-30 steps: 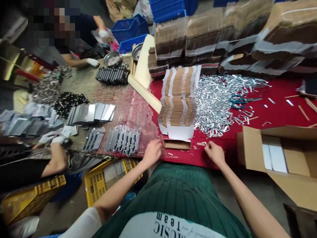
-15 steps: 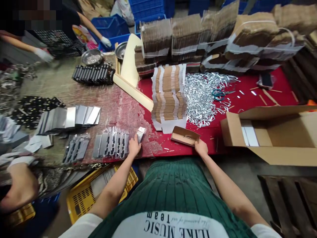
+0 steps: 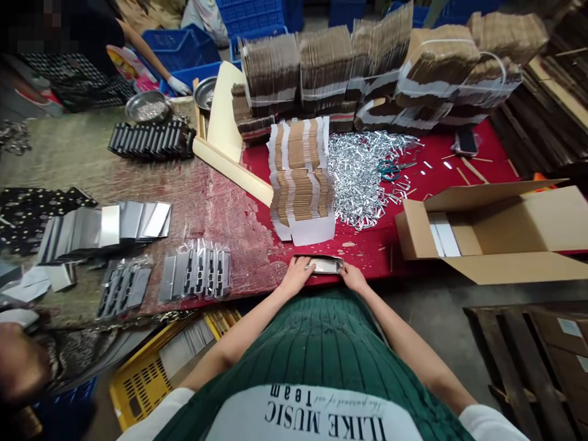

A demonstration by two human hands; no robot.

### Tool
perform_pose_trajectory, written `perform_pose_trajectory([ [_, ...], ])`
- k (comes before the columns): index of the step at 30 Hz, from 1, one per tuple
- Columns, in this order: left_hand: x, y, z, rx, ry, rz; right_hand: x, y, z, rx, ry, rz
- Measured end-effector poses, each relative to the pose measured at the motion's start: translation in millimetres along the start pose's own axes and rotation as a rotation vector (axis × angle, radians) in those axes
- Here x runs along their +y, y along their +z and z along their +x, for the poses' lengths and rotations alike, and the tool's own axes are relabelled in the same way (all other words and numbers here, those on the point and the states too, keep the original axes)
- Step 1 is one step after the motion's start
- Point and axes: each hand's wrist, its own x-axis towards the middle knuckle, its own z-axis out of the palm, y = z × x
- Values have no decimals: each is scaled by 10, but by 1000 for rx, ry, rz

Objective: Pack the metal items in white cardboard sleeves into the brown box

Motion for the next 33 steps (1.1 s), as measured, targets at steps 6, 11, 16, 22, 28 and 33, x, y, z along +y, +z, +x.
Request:
perform_pose_trajectory([
  [6, -403, -143, 202, -99, -583, -258, -107, -171, 136, -199, 26, 454],
  [11, -356, -67, 337, -281, -524, -129, -259, -104, 237, -198, -163, -271],
  [16, -237, 130, 120, -274, -197, 340, -187, 191, 107, 109, -456, -865],
  [22, -297, 131, 131, -279, -82, 420, -81, 116, 199, 67, -610, -832],
  [28, -265, 148, 103, -302, -72, 406, 22, -88, 243, -85, -736, -711],
  [33, -198, 184, 75, -321, -131, 359, -114, 49, 160, -54, -626, -649],
])
